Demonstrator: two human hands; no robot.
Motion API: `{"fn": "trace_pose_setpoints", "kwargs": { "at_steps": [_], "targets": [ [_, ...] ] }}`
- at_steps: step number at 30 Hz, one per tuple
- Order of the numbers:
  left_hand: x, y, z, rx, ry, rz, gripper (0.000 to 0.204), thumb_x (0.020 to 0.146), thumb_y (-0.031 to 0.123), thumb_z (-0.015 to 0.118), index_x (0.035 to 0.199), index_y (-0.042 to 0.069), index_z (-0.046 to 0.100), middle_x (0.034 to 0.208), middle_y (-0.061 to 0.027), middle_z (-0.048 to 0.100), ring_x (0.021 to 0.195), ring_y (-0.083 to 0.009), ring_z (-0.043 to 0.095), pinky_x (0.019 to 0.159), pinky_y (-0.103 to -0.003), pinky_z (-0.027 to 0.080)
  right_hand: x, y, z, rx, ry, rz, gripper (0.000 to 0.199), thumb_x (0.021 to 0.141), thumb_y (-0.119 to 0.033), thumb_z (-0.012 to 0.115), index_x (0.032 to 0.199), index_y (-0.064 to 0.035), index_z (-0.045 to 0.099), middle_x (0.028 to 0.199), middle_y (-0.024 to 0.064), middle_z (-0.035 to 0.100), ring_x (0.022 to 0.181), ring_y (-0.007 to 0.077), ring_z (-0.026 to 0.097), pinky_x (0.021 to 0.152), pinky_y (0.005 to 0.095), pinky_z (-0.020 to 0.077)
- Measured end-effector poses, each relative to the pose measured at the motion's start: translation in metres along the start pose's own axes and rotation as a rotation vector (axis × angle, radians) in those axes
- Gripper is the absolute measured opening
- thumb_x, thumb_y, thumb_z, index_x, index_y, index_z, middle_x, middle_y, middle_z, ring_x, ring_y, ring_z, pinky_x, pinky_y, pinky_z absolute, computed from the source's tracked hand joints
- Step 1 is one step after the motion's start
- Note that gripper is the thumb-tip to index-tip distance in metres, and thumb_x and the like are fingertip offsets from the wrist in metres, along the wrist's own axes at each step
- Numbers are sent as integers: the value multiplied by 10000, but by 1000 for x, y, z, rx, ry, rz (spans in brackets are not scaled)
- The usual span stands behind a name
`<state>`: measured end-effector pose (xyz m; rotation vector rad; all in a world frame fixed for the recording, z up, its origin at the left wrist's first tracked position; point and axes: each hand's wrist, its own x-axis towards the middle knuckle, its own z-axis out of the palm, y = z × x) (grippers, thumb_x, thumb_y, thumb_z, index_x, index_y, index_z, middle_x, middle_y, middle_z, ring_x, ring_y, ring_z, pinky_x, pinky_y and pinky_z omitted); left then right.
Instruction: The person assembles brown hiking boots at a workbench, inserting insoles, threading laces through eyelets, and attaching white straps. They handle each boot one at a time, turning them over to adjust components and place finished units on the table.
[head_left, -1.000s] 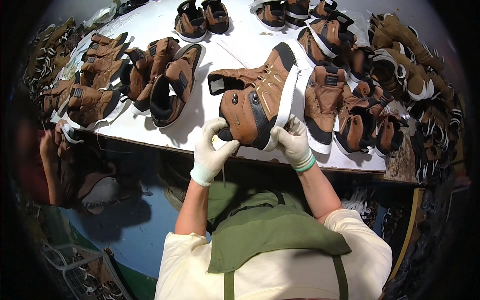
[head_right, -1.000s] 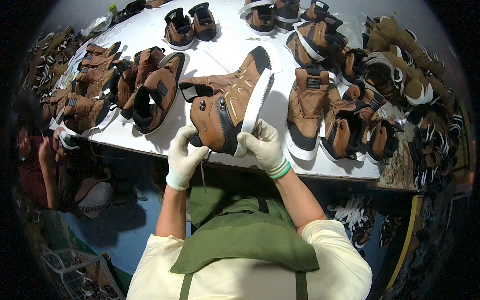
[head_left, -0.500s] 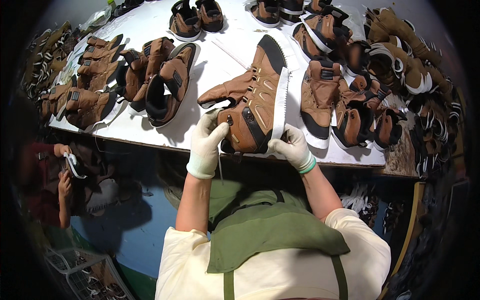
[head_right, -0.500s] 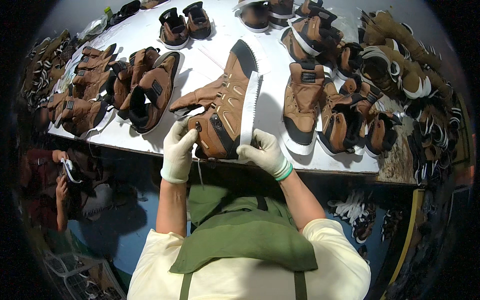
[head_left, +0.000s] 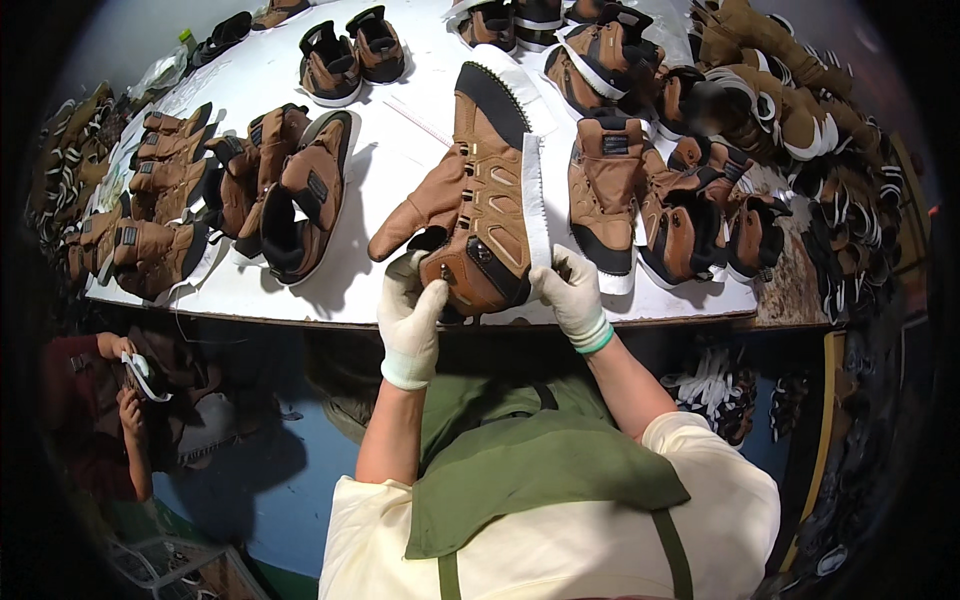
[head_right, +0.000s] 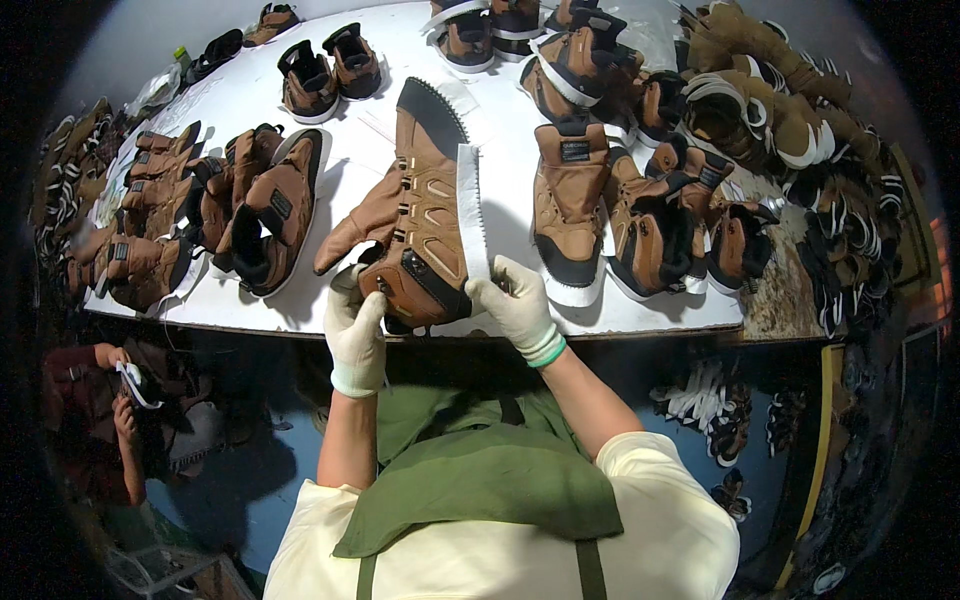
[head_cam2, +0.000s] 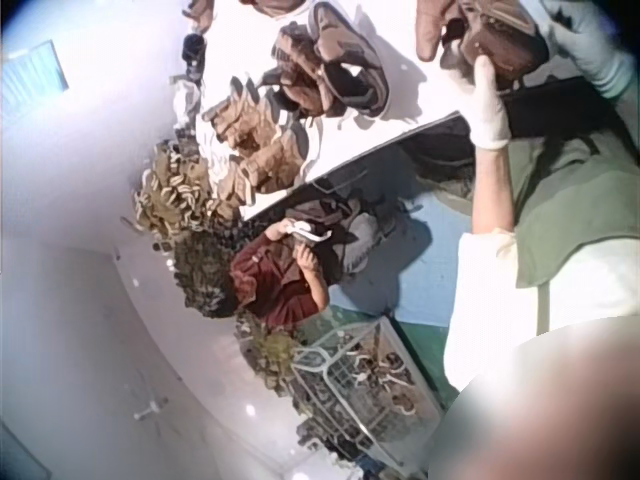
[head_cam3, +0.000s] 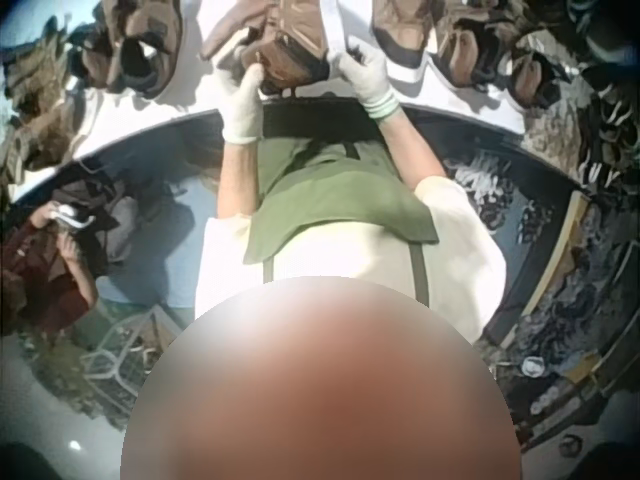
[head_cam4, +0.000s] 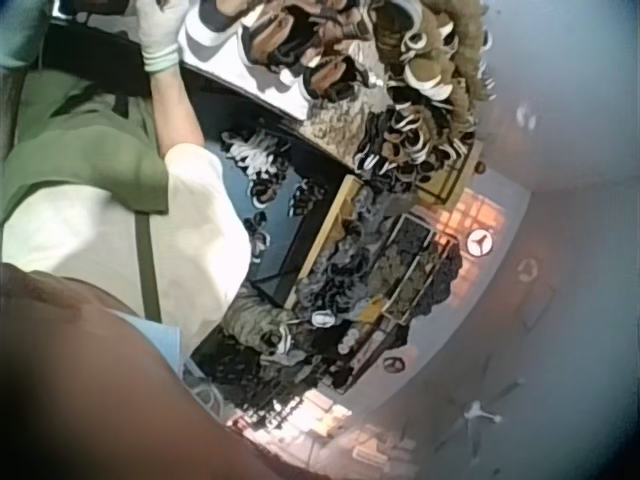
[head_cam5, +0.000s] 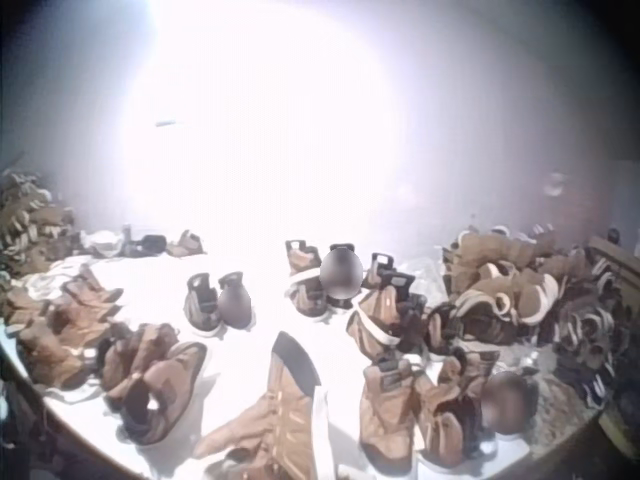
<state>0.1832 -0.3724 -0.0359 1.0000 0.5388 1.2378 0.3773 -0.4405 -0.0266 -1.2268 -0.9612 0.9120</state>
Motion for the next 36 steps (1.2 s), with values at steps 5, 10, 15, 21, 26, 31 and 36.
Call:
{"fn": "trace_pose_setpoints", "kwargs": {
  "at_steps": [5, 10, 15, 21, 26, 31, 36],
  "targets": [
    [-4, -8, 4, 23, 26, 34, 381, 883, 26, 630, 1239, -4, 498, 1143, -73, 572, 1040, -155, 553, 944, -301, 443, 2, 6, -2, -385, 93, -265, 381, 840, -216, 770, 707, 0, 487, 629, -7, 381, 593, 78, 335, 519, 251, 311],
    [-8, -4, 8, 37, 34, 34, 380, 882, 18, 624, 1236, -7, 488, 1117, -77, 575, 997, -155, 562, 925, -300, 453, -1, 3, 2, -570, 183, -393, 414, 818, -276, 788, 712, 5, 504, 633, 13, 394, 576, 101, 354, 515, 259, 316],
    [-7, -8, 1, 21, 17, 41, 383, 880, 24, 632, 1236, 3, 491, 1120, -68, 571, 1015, -152, 553, 934, -306, 446, -3, 2, -7, -228, 60, -205, 333, 875, -284, 743, 750, -17, 585, 627, -47, 465, 562, 49, 394, 501, 229, 321],
    [-9, -15, 4, -92, -11, 15, 406, 890, 73, 624, 1266, -1, 487, 1164, -74, 576, 1050, -165, 555, 966, -319, 422, -1, 18, -6, 140, 273, -62, 311, 999, -278, 566, 785, -62, 629, 621, -58, 550, 477, 15, 436, 425, 181, 298],
    [6, -9, 6, -279, -18, -76, 413, 960, 176, 562, 1312, -21, 472, 1199, -85, 592, 1116, -165, 559, 984, -326, 442, 1, -10, 1, 134, 89, 36, 208, 1000, -127, 538, 995, 19, 686, 794, -35, 601, 657, 23, 491, 565, 187, 396],
    [18, -31, -15, -520, 9, -98, 399, 1022, 217, 470, 1360, 7, 442, 1331, -102, 537, 1228, -233, 524, 1055, -403, 431, 0, -39, 34, -146, -43, -607, 180, 1002, -58, 483, 977, 47, 628, 944, 111, 664, 675, 91, 570, 611, 206, 469],
    [24, -59, -59, 112, 130, 25, 350, 1026, 94, 453, 1356, -21, 467, 1333, -118, 521, 1204, -225, 521, 1025, -374, 461, -13, -57, 43, 156, 59, -673, 312, 1038, -209, 461, 959, 52, 614, 964, 137, 658, 654, 67, 542, 580, 193, 453]
  ]
}}
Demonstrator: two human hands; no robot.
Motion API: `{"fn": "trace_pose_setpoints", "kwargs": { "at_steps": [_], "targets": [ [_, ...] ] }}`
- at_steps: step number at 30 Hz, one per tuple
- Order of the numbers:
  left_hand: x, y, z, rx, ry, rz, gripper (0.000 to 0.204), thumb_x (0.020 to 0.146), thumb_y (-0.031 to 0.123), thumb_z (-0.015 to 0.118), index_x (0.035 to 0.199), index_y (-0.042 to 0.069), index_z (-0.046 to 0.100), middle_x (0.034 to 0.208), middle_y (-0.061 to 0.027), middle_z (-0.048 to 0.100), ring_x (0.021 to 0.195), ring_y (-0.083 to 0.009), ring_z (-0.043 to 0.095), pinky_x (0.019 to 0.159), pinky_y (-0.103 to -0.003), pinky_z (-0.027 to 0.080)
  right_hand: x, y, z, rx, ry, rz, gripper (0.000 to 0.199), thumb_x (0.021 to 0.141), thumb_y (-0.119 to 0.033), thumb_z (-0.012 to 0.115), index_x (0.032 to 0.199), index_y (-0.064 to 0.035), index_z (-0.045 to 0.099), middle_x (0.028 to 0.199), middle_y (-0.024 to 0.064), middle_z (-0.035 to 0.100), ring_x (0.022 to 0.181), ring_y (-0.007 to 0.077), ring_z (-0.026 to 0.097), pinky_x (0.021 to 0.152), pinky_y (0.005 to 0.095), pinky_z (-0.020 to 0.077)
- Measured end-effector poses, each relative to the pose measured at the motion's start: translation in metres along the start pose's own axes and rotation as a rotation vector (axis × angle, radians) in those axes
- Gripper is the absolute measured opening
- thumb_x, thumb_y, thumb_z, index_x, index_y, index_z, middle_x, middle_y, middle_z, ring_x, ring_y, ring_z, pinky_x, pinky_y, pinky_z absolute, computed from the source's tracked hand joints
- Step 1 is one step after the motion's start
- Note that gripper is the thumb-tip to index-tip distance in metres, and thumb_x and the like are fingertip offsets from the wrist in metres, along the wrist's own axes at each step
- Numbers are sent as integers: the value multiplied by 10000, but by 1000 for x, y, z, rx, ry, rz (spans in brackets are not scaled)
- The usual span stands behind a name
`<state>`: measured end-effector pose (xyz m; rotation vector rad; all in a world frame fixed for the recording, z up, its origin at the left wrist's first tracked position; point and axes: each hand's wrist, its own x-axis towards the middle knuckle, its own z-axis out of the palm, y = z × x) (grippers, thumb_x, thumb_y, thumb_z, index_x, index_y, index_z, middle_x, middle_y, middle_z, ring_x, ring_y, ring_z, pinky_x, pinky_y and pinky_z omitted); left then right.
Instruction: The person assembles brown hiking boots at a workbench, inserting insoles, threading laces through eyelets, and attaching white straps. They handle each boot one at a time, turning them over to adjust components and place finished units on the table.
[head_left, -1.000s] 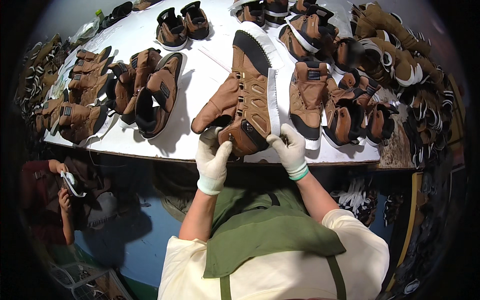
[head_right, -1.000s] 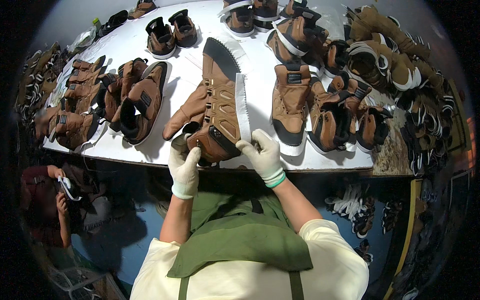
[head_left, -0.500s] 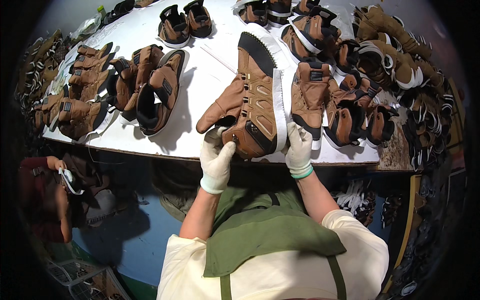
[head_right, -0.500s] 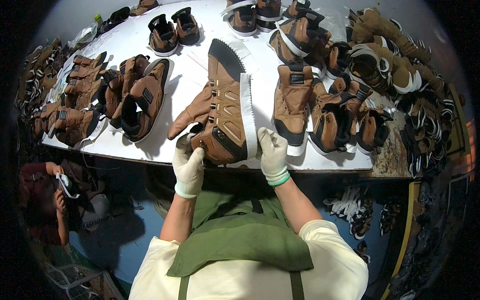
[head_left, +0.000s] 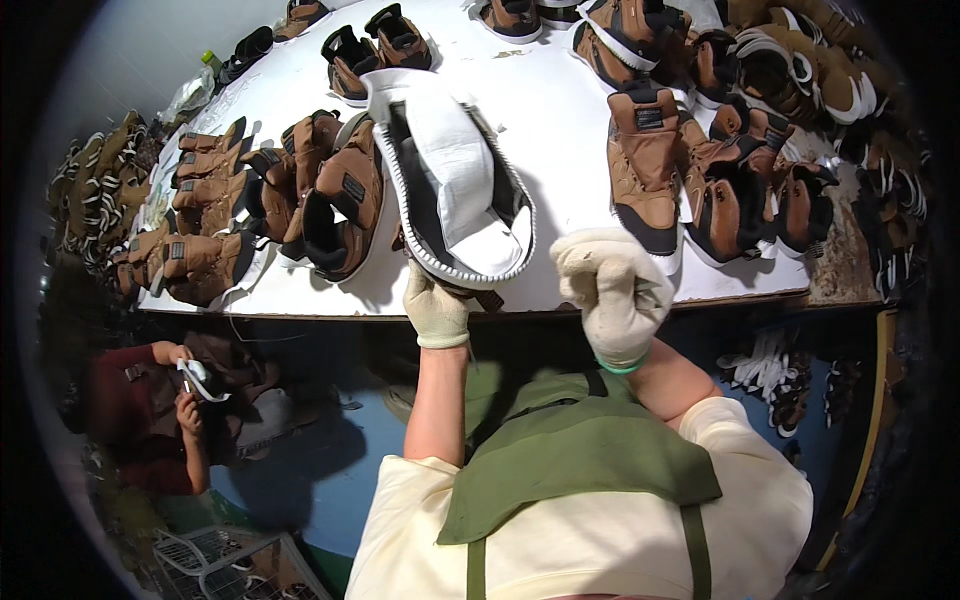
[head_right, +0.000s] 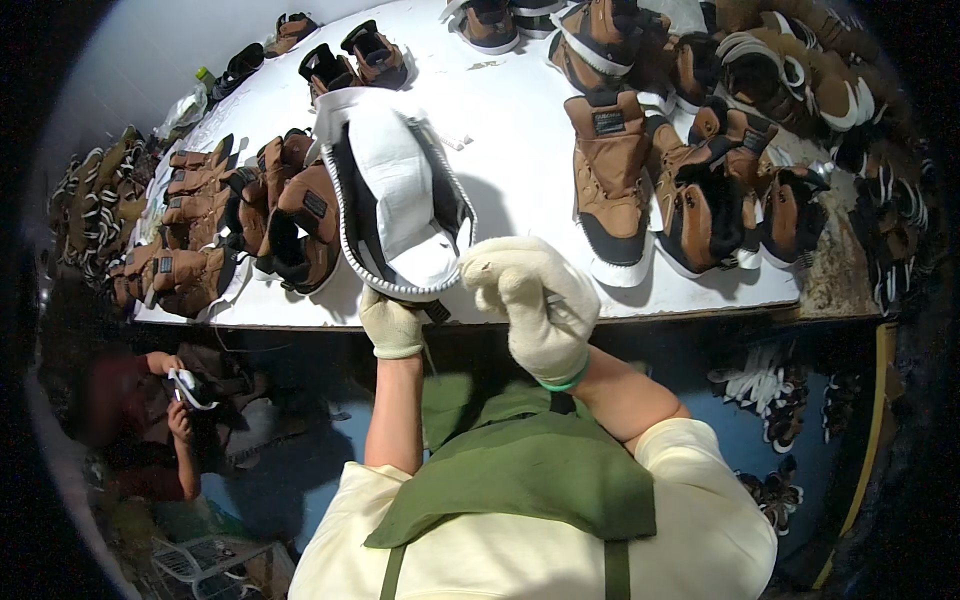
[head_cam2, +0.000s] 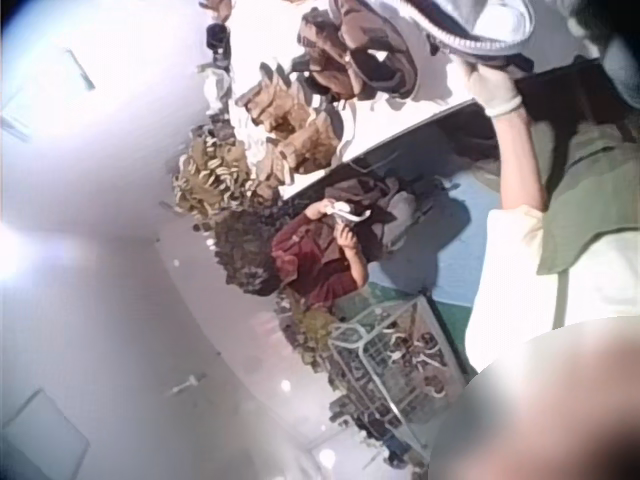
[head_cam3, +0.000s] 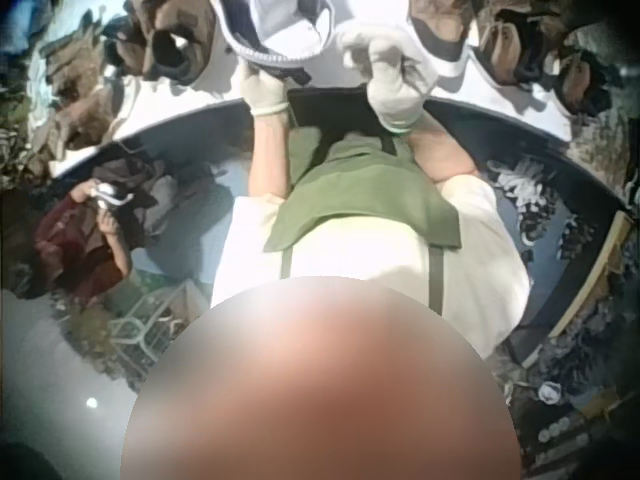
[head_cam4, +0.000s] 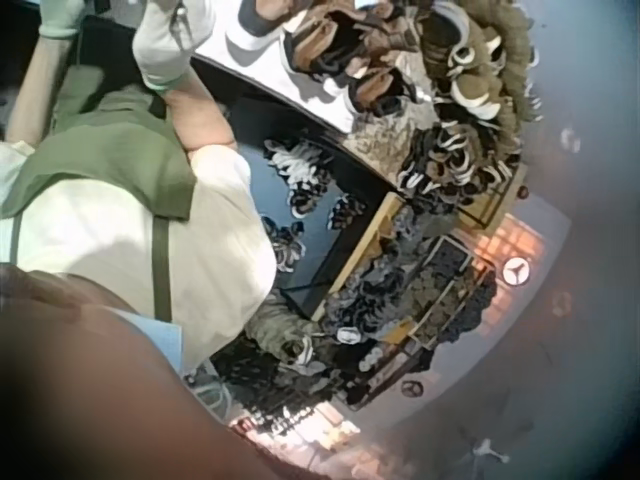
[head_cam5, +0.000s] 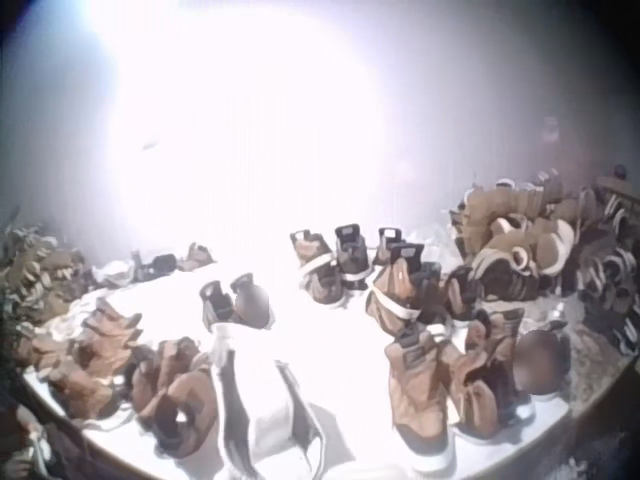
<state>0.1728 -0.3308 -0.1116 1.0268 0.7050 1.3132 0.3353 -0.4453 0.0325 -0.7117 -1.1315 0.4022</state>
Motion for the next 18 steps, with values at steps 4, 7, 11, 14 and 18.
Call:
{"fn": "trace_pose_setpoints", "kwargs": {
  "at_steps": [4, 7, 11, 14, 18],
  "targets": [
    [3, 8, -2, -208, 34, -3, 394, 997, 51, 456, 1385, -18, 437, 1358, -149, 511, 1196, -243, 539, 1010, -385, 474, 5, -7, -10, 7, -69, 169, 275, 1032, -183, 480, 954, 42, 616, 962, 119, 661, 653, 53, 532, 585, 180, 451],
    [6, 9, 3, -338, 42, -44, 397, 1000, 74, 448, 1386, -17, 435, 1360, -152, 510, 1202, -250, 535, 1019, -390, 463, 1, -9, -14, -12, -78, 209, 227, 1017, -152, 509, 961, 36, 624, 969, 114, 663, 655, 44, 529, 587, 175, 449],
    [11, 2, 6, -551, -25, -171, 402, 1004, 104, 438, 1388, -16, 433, 1362, -155, 510, 1210, -258, 529, 1032, -397, 449, -1, -14, -16, -33, -152, 169, 62, 932, -31, 615, 949, 27, 630, 978, 137, 665, 685, 70, 552, 624, 191, 457],
    [12, -2, 8, -647, -70, -248, 408, 1007, 126, 430, 1390, -15, 432, 1364, -158, 510, 1216, -264, 525, 1041, -402, 438, -1, -18, -17, 5, -229, 138, 161, 839, 78, 679, 964, 16, 599, 969, 161, 663, 758, 114, 601, 683, 231, 483],
    [13, -5, 9, -700, -93, -293, 417, 1011, 157, 420, 1392, -14, 430, 1366, -161, 510, 1224, -273, 519, 1054, -409, 423, -9, -19, -14, 103, -283, 150, 266, 809, 126, 681, 1022, 9, 572, 949, 158, 662, 813, 149, 640, 700, 260, 508]
  ]
}}
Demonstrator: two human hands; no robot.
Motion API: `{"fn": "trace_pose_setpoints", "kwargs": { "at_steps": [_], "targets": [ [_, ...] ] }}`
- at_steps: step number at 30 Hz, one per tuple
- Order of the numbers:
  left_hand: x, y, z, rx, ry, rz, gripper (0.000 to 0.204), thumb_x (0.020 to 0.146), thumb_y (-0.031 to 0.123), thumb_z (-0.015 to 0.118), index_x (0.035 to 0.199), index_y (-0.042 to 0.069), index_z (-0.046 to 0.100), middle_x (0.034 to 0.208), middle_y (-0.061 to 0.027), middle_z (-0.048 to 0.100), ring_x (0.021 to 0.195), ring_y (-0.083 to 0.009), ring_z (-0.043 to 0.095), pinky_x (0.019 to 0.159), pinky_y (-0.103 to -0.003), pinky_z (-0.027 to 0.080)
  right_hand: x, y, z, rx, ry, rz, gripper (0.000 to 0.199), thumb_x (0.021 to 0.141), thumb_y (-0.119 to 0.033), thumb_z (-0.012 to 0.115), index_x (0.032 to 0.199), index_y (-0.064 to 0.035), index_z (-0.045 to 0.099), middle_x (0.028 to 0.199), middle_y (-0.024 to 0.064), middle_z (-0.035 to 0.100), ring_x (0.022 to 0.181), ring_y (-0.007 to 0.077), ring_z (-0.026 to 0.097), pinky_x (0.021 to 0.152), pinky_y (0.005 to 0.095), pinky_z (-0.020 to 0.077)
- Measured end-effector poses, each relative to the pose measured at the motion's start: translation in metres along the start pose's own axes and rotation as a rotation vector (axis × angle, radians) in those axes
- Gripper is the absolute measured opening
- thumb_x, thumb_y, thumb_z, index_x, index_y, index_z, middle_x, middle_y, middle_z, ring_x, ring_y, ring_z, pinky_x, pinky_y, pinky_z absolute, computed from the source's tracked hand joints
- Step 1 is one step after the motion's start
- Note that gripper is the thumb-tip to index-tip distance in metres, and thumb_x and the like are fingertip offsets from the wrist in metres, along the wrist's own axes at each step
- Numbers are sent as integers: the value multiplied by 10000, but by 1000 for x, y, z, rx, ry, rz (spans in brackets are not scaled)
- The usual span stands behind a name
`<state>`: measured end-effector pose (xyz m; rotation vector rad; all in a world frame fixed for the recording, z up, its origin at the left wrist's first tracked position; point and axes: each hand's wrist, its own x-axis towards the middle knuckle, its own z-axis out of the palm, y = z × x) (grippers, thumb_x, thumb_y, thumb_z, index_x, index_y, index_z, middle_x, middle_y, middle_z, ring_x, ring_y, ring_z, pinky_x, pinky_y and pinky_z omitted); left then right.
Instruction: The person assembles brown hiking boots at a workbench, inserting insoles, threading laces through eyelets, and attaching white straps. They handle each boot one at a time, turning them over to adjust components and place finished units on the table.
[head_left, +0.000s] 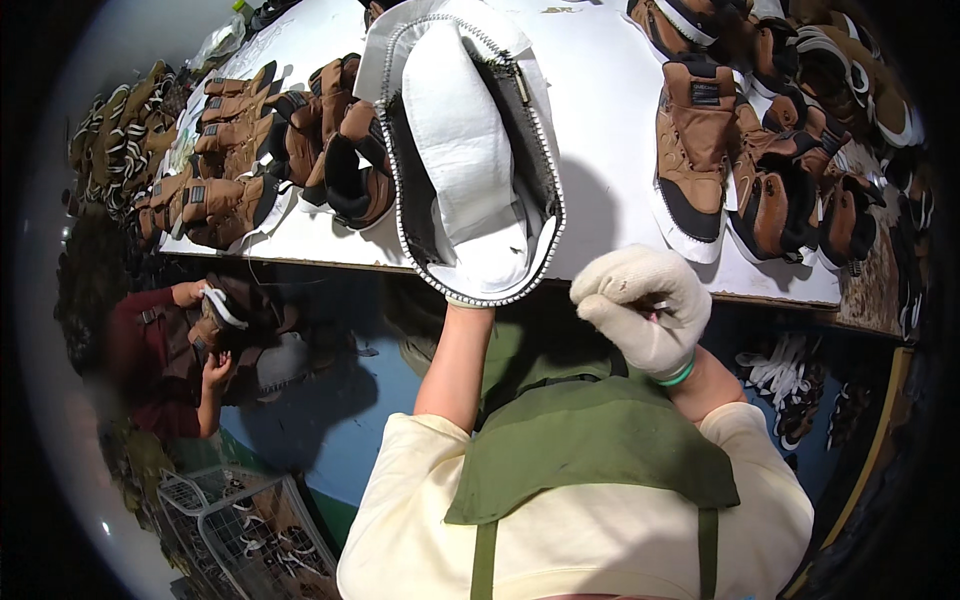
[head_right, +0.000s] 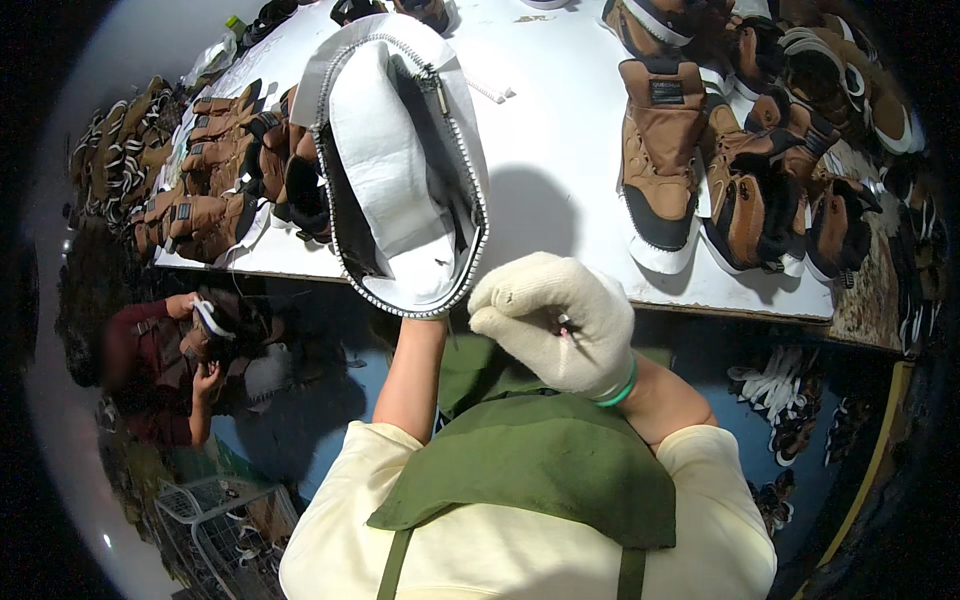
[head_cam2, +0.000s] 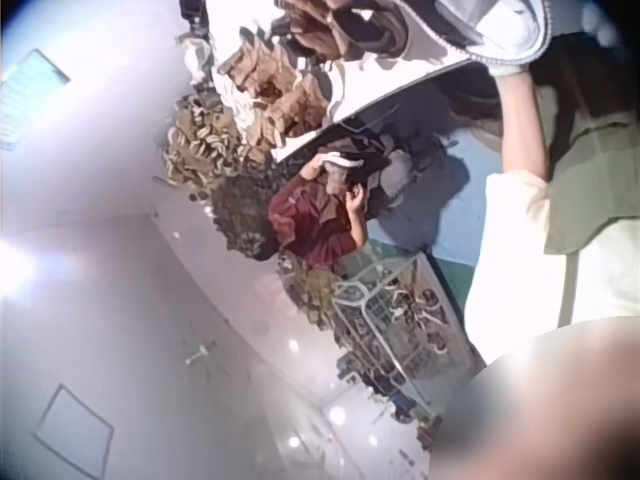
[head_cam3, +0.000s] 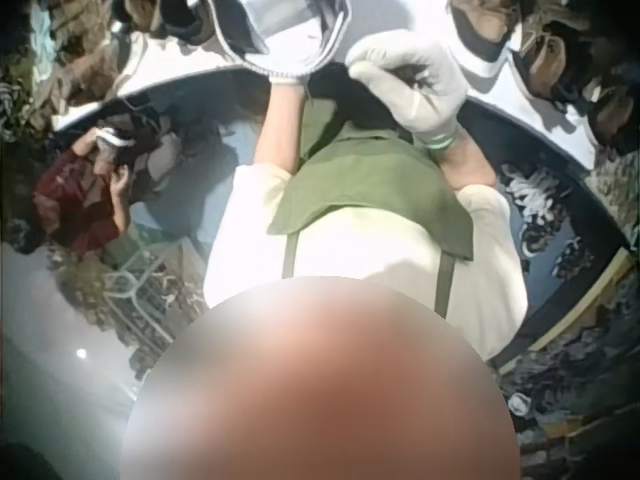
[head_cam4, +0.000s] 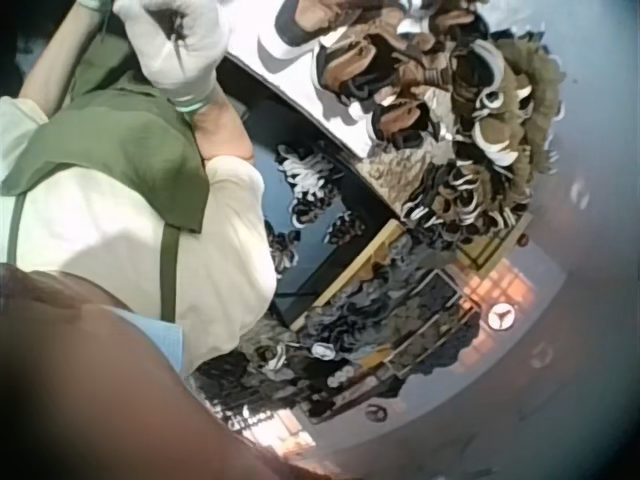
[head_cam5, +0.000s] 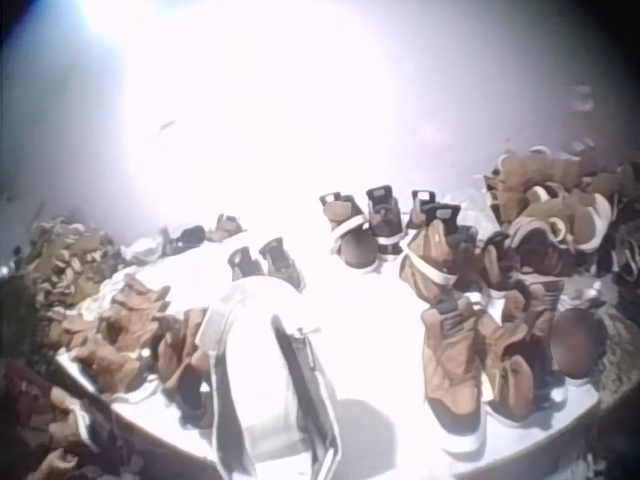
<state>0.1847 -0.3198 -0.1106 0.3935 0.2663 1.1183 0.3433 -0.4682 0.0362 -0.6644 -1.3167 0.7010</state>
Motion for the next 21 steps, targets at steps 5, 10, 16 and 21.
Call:
{"fn": "trace_pose_setpoints", "kwargs": {
  "at_steps": [5, 10, 16, 21],
  "targets": [
    [0, -5, -1, -24, -2, -28, 432, 1016, 194, 407, 1394, -13, 428, 1369, -165, 509, 1235, -284, 512, 1069, -417, 405, 10, -4, 7, -113, -101, 67, 252, 825, 121, 645, 1059, 42, 591, 923, 164, 674, 783, 179, 664, 694, 270, 528],
    [-1, -9, -2, -19, 5, -29, 449, 1021, 232, 394, 1396, -12, 426, 1372, -169, 509, 1245, -294, 505, 1085, -425, 386, 11, -1, 10, -208, -156, 107, 257, 822, 116, 637, 1072, 60, 618, 900, 160, 687, 770, 191, 680, 704, 288, 540],
    [-11, -5, -6, 27, 39, 10, 472, 1027, 277, 379, 1399, -11, 423, 1376, -174, 509, 1257, -307, 497, 1103, -435, 364, 20, -3, 14, -279, -233, 296, 412, 817, -36, 724, 1203, 32, 595, 905, 110, 693, 648, 88, 566, 604, 234, 465],
    [-15, 13, 13, -37, 26, 16, 411, 1028, 247, 405, 1330, -25, 463, 1296, -168, 557, 1218, -279, 536, 1063, -430, 416, 30, 0, 11, -411, -173, 305, 598, 749, -106, 804, 1280, 23, 562, 797, 48, 617, 575, 50, 419, 543, 213, 389]
  ]
}}
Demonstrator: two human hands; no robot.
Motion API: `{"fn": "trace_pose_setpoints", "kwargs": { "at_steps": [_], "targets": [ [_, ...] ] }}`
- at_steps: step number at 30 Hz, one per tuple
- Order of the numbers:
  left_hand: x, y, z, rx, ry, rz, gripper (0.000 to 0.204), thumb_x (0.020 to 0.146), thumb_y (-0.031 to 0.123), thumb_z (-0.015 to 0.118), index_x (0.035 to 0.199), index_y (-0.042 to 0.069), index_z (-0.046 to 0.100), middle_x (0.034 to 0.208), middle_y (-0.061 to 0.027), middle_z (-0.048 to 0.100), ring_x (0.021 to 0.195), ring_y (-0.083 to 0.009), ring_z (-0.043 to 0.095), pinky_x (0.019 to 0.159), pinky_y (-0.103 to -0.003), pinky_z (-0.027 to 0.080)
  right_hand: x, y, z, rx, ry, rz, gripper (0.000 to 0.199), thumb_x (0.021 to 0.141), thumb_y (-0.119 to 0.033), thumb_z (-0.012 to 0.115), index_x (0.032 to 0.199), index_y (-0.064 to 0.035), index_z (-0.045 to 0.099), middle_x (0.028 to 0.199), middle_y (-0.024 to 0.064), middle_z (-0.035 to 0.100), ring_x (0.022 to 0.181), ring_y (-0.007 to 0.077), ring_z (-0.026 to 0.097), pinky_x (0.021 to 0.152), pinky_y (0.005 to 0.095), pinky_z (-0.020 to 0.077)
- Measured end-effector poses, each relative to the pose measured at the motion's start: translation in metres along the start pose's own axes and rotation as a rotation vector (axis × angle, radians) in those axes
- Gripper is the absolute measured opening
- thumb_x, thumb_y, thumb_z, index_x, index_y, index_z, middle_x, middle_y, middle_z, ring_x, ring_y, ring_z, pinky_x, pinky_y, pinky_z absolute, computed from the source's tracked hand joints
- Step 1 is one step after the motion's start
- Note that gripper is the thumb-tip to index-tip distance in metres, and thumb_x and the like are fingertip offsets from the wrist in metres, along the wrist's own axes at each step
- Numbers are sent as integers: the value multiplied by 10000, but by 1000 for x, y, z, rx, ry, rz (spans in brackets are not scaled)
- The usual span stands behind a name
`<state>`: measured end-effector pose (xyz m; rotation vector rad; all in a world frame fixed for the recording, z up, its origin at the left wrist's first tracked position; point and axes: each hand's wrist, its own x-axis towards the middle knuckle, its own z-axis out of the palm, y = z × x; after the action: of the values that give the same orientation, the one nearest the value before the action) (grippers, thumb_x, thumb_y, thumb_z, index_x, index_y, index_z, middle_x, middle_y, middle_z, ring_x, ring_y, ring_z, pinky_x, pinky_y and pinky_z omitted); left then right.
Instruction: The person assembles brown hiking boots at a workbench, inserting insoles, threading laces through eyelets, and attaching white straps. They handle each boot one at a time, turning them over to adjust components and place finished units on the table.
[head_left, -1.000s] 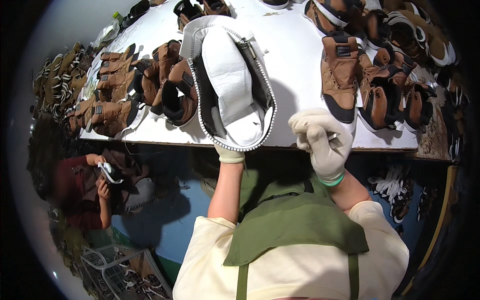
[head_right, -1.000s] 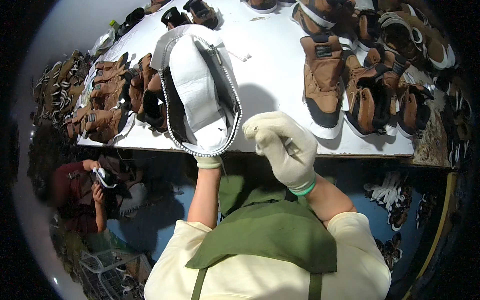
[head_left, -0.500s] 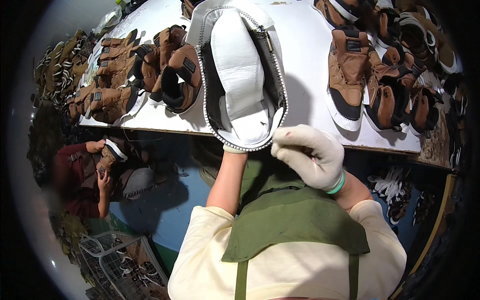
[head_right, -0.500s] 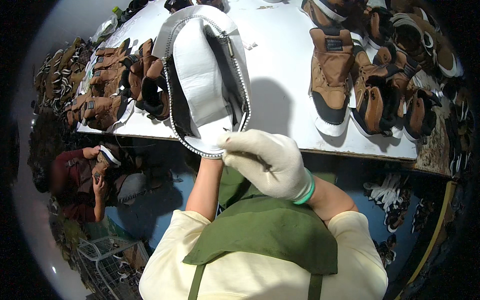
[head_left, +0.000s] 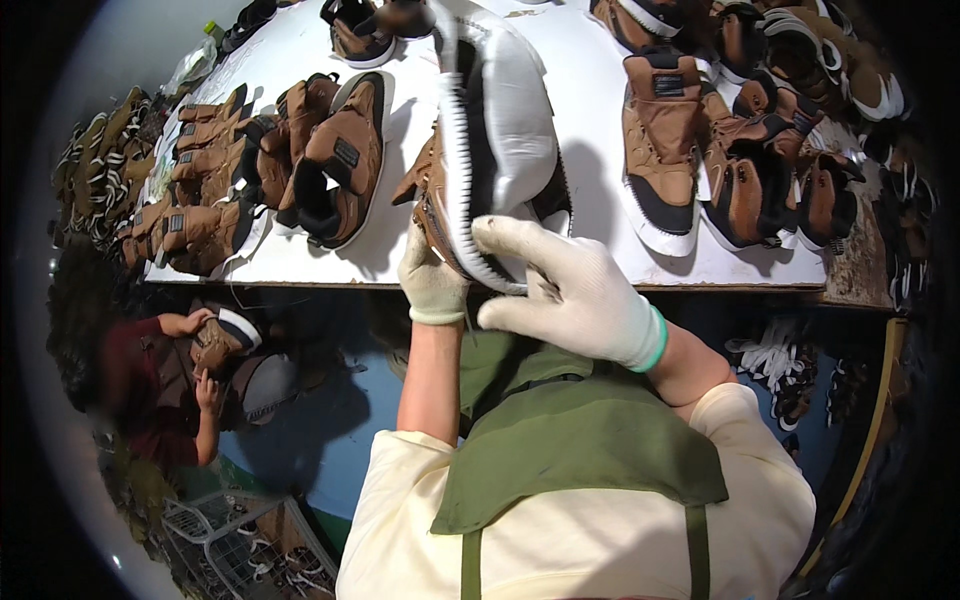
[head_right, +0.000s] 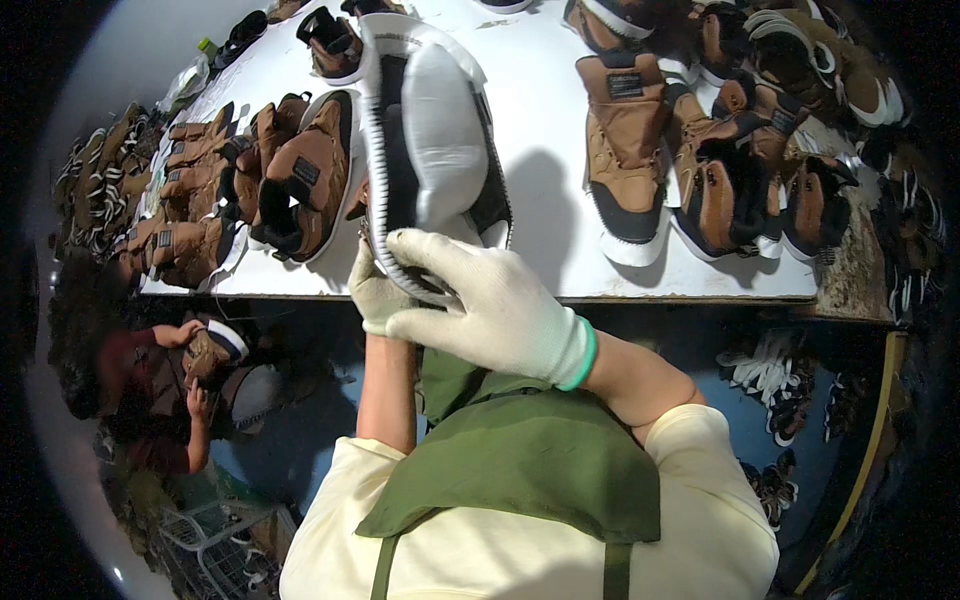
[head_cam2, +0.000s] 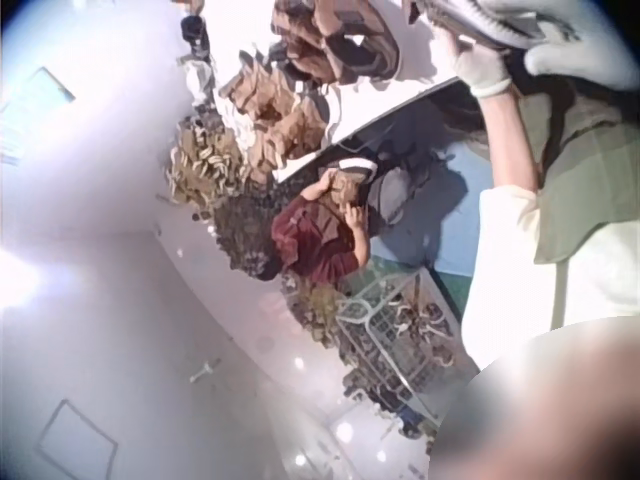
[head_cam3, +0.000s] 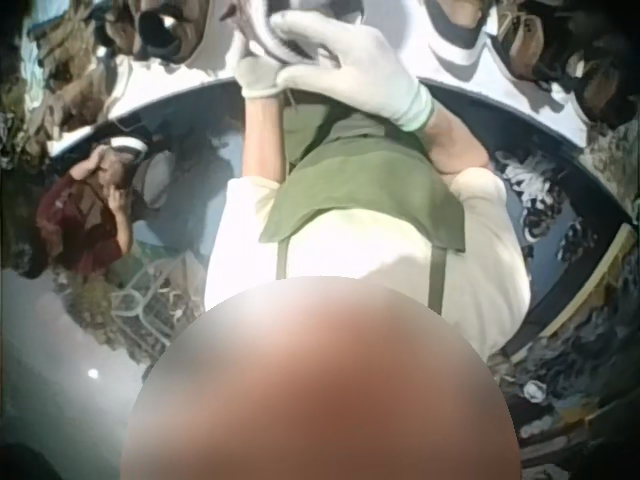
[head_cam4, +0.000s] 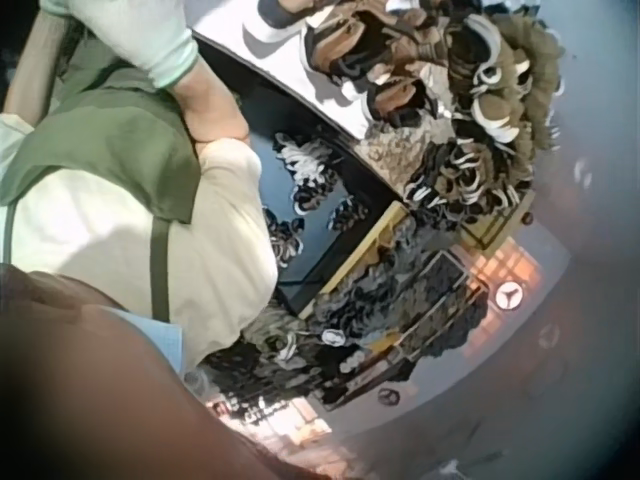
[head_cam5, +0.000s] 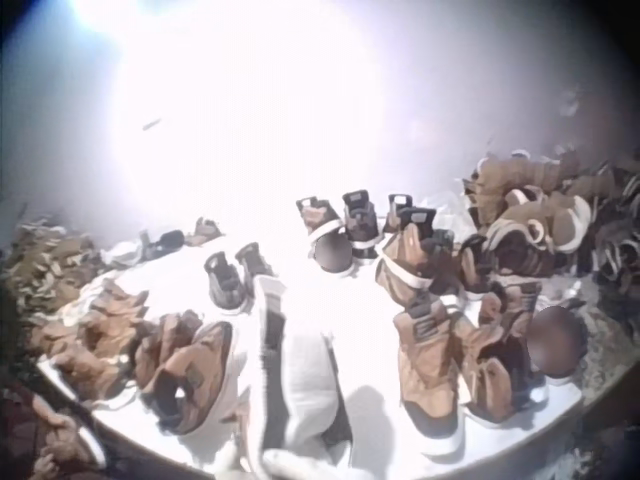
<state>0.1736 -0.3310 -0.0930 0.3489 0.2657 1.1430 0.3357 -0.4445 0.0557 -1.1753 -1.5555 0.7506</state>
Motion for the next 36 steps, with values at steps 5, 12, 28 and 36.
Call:
{"fn": "trace_pose_setpoints", "kwargs": {
  "at_steps": [5, 12, 28, 36],
  "targets": [
    [-4, 10, 40, 387, -92, 296, 326, 1013, 199, 432, 1250, -15, 501, 1196, -140, 598, 1099, -235, 603, 975, -388, 472, 2, 14, -8, 264, 136, 273, 588, 815, -93, 747, 1325, 70, 505, 1187, 141, 655, 1071, 147, 622, 915, 285, 508],
    [-18, 2, 59, 623, -47, 496, 357, 988, 170, 454, 1274, -44, 481, 1198, -140, 595, 1095, -220, 585, 979, -351, 436, -5, 33, -21, 725, 220, 454, 612, 850, 1, 679, 1397, 48, 408, 1117, 65, 654, 748, 17, 561, 568, 149, 428],
    [-22, -5, 46, 497, -21, 398, 382, 912, 68, 511, 1269, -64, 484, 1182, -137, 581, 1076, -201, 569, 980, -331, 436, -13, 34, -15, 495, 216, 474, 126, 840, -49, 696, 956, -5, 676, 749, -39, 614, 563, -8, 442, 481, 164, 326],
    [-21, -8, 48, 550, 7, 404, 365, 903, 55, 502, 1250, -59, 493, 1162, -123, 577, 1029, -183, 568, 956, -323, 441, -18, 46, -16, 468, 228, 525, 237, 844, -58, 715, 1067, 3, 662, 860, -40, 631, 704, -4, 502, 610, 160, 409]
  ]
}}
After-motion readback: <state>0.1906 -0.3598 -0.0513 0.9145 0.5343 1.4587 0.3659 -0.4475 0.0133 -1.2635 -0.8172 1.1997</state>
